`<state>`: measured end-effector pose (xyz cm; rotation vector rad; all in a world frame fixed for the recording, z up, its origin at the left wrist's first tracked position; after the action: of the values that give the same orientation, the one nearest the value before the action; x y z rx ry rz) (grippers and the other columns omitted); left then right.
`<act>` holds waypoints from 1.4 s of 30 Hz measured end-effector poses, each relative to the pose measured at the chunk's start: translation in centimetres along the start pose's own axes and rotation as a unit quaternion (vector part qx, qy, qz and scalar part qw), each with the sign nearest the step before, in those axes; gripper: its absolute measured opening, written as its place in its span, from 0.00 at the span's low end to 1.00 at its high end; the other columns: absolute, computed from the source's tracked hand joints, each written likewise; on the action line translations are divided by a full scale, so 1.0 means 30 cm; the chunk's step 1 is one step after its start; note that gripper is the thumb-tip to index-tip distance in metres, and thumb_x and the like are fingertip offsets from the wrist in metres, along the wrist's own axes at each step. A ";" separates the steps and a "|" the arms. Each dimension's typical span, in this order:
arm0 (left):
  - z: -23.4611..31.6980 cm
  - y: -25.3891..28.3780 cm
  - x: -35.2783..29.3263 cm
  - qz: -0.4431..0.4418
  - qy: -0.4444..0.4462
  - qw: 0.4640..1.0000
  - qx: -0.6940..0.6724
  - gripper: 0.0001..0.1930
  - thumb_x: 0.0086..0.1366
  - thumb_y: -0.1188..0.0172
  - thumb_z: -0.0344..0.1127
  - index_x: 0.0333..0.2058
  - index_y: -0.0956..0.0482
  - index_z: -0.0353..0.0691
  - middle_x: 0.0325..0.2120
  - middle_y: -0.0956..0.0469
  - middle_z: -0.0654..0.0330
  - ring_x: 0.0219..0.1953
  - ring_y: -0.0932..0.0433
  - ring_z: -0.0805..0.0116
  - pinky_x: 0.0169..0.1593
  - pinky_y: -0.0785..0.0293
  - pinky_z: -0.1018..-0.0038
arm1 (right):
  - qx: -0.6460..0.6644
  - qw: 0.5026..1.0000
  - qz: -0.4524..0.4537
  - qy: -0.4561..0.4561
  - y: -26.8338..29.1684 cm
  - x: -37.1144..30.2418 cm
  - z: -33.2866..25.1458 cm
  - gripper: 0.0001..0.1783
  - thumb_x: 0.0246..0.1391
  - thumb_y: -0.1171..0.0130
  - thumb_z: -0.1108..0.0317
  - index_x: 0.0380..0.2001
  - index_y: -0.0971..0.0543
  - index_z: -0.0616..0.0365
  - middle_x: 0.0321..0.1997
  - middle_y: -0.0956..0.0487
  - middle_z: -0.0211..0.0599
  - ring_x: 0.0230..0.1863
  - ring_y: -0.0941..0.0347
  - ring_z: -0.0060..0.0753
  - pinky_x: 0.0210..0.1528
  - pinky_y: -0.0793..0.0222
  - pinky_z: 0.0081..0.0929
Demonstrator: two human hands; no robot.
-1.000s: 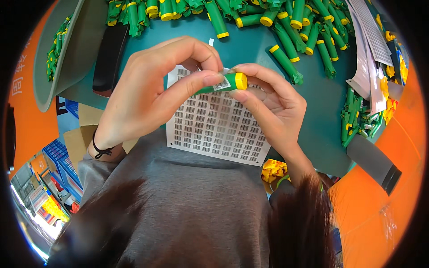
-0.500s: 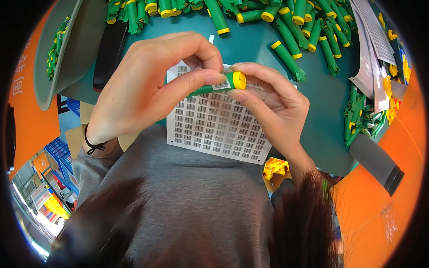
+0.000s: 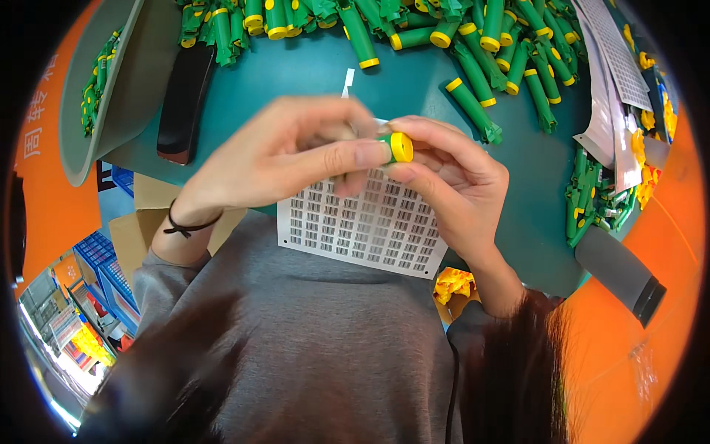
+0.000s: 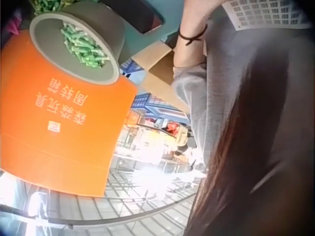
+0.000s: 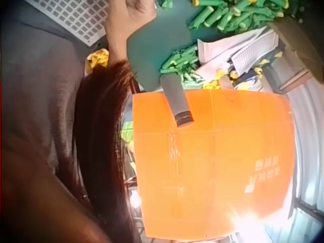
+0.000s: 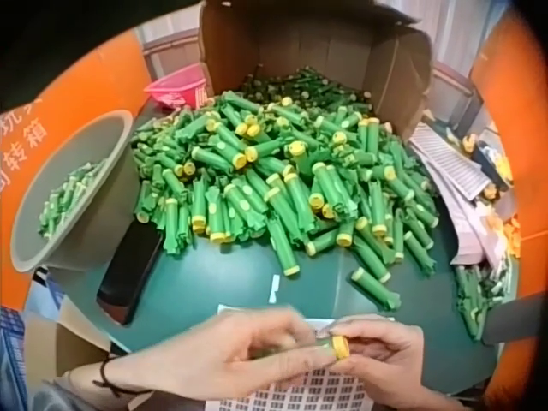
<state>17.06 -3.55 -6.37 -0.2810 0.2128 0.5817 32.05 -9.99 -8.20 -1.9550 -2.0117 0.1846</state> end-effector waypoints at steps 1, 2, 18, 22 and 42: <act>-0.016 -0.009 0.011 -0.035 0.031 0.998 0.036 0.20 0.75 0.44 0.50 0.33 0.19 0.36 0.21 0.23 0.67 0.25 0.25 0.81 0.29 0.30 0.80 | 0.002 1.000 -0.011 -0.007 0.012 0.001 0.013 0.24 0.54 0.35 0.85 0.55 0.24 0.70 0.58 0.23 0.48 0.58 0.24 0.38 0.61 0.26 0.33; -0.030 -0.010 0.013 -0.035 0.027 0.998 0.037 0.20 0.75 0.44 0.50 0.33 0.19 0.36 0.21 0.23 0.67 0.25 0.25 0.81 0.29 0.30 0.80 | 0.003 1.000 -0.022 -0.013 0.015 0.003 0.017 0.24 0.53 0.34 0.85 0.55 0.24 0.70 0.59 0.23 0.48 0.58 0.25 0.37 0.62 0.28 0.34; 0.137 0.019 -0.151 0.260 -0.352 0.729 0.526 0.15 0.56 0.27 0.42 0.41 0.15 0.46 0.33 0.20 0.63 0.36 0.24 0.64 0.48 0.35 0.68 | -0.188 0.981 0.023 0.041 0.035 0.034 -0.037 0.11 0.60 0.39 0.78 0.46 0.17 0.64 0.56 0.23 0.42 0.54 0.25 0.35 0.58 0.30 0.31; 0.293 0.447 -0.455 0.616 -0.223 0.616 0.436 0.16 0.76 0.48 0.40 0.49 0.19 0.33 0.47 0.18 0.58 0.49 0.21 0.64 0.54 0.28 0.73 | -0.627 0.773 0.065 0.076 0.095 0.023 -0.174 0.15 0.50 0.30 0.74 0.44 0.16 0.60 0.52 0.26 0.38 0.56 0.29 0.37 0.57 0.33 0.31; -0.132 0.144 -0.193 0.294 -0.140 0.943 0.064 0.18 0.62 0.31 0.23 0.51 0.23 0.32 0.37 0.18 0.60 0.40 0.19 0.74 0.43 0.21 0.77 | -0.124 0.974 0.168 -0.089 0.186 -0.186 0.006 0.16 0.60 0.40 0.84 0.51 0.25 0.68 0.51 0.21 0.40 0.51 0.23 0.25 0.55 0.28 0.21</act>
<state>9.42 -4.33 -9.37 0.0023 0.0542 1.1862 37.30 -15.20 -10.94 -2.5147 -1.8672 0.2023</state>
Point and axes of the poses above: each hand's wrist, its own x-axis towards the middle knuckle, its own y-axis out of the back of the hand, z = x × y, the point moved 7 cm from there along x, towards the middle knuckle
